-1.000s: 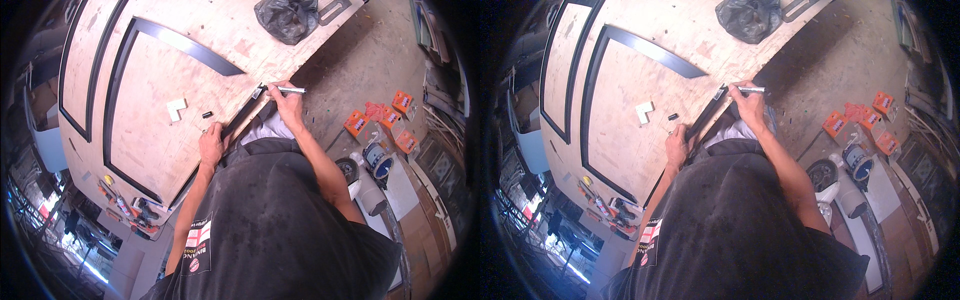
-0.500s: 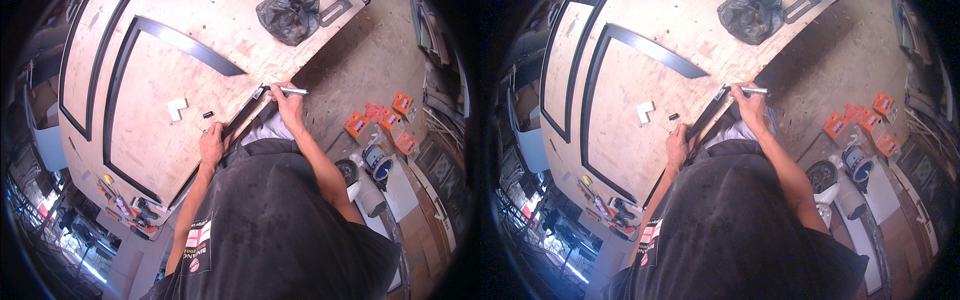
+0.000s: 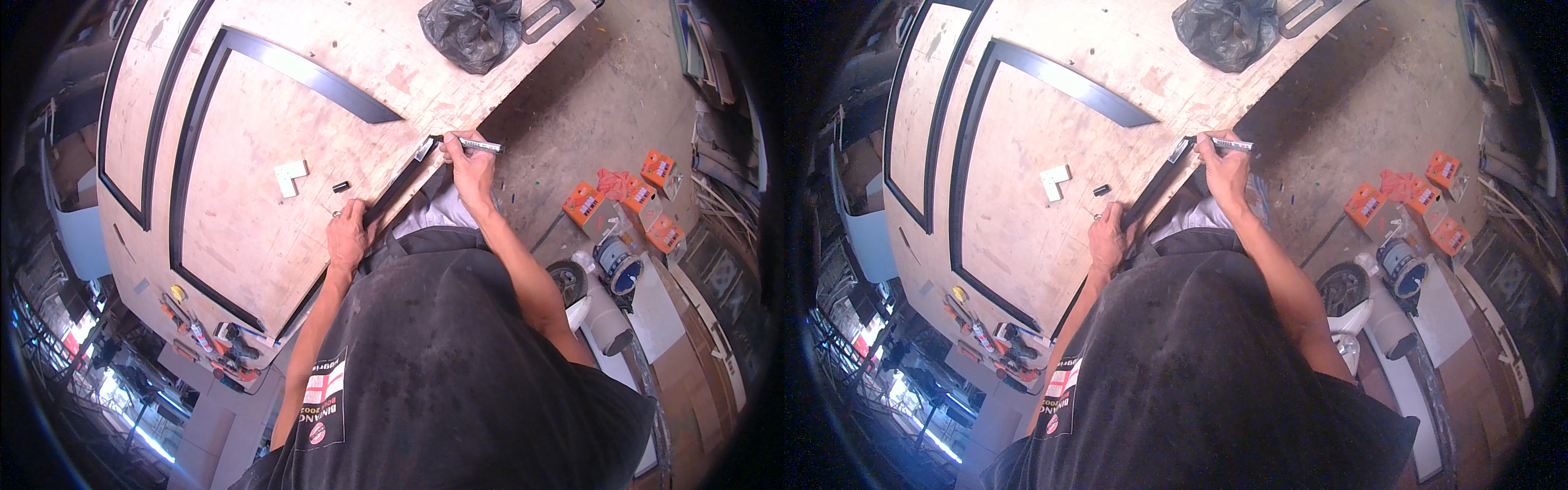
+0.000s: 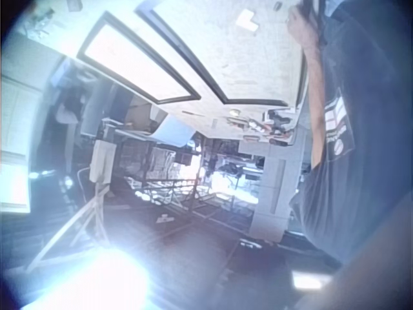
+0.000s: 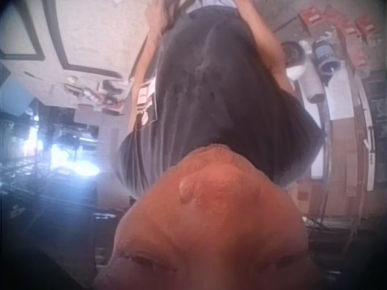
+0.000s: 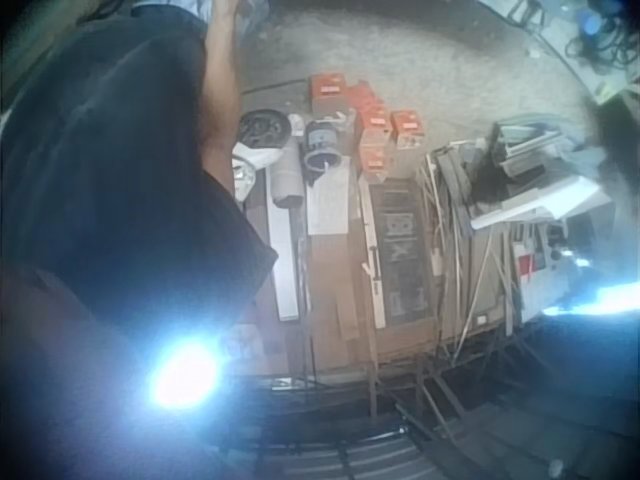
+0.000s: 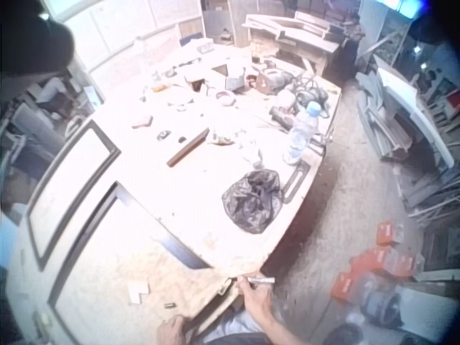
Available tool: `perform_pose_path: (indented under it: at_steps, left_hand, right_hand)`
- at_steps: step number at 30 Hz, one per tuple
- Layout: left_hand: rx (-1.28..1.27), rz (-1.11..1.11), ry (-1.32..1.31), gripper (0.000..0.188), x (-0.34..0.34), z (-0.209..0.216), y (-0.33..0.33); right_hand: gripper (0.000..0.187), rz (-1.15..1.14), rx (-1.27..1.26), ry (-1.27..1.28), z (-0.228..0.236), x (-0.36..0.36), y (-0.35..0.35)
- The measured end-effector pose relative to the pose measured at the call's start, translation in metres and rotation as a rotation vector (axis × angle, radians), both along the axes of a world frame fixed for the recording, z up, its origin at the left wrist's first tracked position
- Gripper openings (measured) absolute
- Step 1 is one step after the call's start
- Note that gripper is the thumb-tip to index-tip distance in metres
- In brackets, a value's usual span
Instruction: The person assembles a rectangular frame on a workbench using a cordless drill to fasten the corners. They then mark the frame with a marker and a small square guide.
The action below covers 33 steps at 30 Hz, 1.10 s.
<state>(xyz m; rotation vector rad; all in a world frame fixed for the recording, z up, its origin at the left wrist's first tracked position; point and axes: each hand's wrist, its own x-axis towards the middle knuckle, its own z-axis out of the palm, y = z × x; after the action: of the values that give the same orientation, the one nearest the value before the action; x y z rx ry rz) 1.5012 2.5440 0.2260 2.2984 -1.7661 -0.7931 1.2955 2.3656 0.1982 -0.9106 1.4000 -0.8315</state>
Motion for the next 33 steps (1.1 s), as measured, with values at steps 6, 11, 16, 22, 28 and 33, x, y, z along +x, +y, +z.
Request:
perform_pose_path:
  at_steps: [6, 11, 16, 22, 28, 33]
  left_hand:
    - [-0.011, 0.009, 0.006, 0.036, -0.001, 0.000, 0.001]
    - [-0.020, 0.006, 0.015, 0.035, -0.001, 0.001, 0.000]
    - [-0.007, 0.004, 0.003, 0.035, -0.001, 0.002, -0.001]
    - [0.011, 0.010, -0.001, 0.034, -0.001, 0.001, 0.000]
    - [0.012, 0.020, 0.009, 0.033, -0.002, 0.004, -0.002]
    - [-0.026, 0.007, -0.001, 0.033, -0.001, 0.001, 0.001]
  right_hand:
    - [0.024, 0.087, 0.037, -0.017, 0.014, -0.004, 0.000]
    - [0.024, 0.046, 0.026, -0.040, 0.017, 0.000, 0.004]
    - [0.024, 0.082, 0.011, -0.020, 0.013, -0.001, 0.005]
    - [0.024, 0.056, -0.012, -0.007, 0.013, 0.000, 0.002]
    - [0.024, 0.070, -0.026, 0.009, 0.013, -0.001, 0.002]
    - [0.025, 0.090, -0.020, 0.010, 0.009, -0.002, 0.003]
